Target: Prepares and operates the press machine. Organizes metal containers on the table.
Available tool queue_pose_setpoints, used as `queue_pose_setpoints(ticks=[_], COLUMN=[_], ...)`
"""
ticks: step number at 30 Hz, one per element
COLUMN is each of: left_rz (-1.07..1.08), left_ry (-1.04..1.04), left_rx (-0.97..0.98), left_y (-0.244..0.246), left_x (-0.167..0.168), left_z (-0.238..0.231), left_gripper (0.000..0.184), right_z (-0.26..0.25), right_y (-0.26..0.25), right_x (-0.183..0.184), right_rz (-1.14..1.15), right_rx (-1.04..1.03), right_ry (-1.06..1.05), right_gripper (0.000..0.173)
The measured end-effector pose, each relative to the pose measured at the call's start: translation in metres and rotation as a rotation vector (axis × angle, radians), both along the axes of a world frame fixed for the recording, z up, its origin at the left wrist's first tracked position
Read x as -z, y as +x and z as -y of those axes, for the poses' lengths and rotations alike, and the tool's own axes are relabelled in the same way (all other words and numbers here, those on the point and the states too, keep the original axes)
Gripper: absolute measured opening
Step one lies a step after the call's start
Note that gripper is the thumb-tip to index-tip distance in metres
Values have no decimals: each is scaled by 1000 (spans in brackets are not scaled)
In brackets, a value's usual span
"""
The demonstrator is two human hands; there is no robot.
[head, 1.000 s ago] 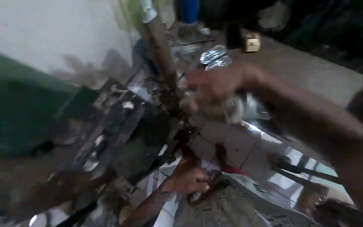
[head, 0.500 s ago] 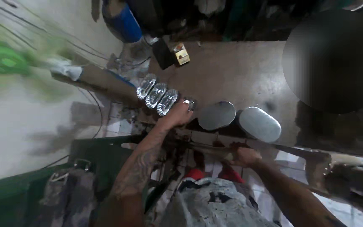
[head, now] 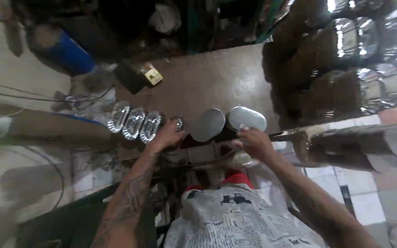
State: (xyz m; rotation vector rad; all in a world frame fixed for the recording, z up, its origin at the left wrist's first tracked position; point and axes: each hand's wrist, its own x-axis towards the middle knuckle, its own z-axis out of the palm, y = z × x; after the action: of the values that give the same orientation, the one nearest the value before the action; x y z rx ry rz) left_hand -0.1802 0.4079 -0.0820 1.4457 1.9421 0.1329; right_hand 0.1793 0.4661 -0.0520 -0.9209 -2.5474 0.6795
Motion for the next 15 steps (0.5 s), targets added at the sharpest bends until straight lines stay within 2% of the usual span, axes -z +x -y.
queue_pose_setpoints(ticks=[2, 3, 4, 6, 7, 9, 11, 13, 15], left_rz=[-76, -93, -78, 9, 49, 47, -11, 20, 247], left_ry=[40, 64, 89, 196, 225, 178, 30, -57, -102], left_rx=[17, 0, -40, -129, -151, -94, 62, 182, 251], left_y=[6, 12, 20, 43, 60, 101, 129, 128, 105], left_x=[-10, -23, -39, -71, -82, -79, -60, -39, -38], left_z=[0, 0, 3, 6, 2, -13, -38, -55, -64], left_gripper=[64, 60, 54, 43, 41, 42, 50, 48, 38], right_z=[-41, -59, -69, -79, -82, -86, -92, -96, -96], right_y=[-4, -5, -4, 2, 4, 11, 14, 15, 15], right_x=[6, 15, 27, 37, 32, 25, 22, 22, 22], right_rz=[68, 160, 215, 200, 163, 75, 23, -4, -15], right_rx=[-33, -85, -137, -169, -180, -202, -229, -255, -256], right_ry=[193, 177, 138, 42, -34, -219, -293, -278, -263], right_gripper=[52, 57, 54, 45, 46, 46, 45, 44, 43])
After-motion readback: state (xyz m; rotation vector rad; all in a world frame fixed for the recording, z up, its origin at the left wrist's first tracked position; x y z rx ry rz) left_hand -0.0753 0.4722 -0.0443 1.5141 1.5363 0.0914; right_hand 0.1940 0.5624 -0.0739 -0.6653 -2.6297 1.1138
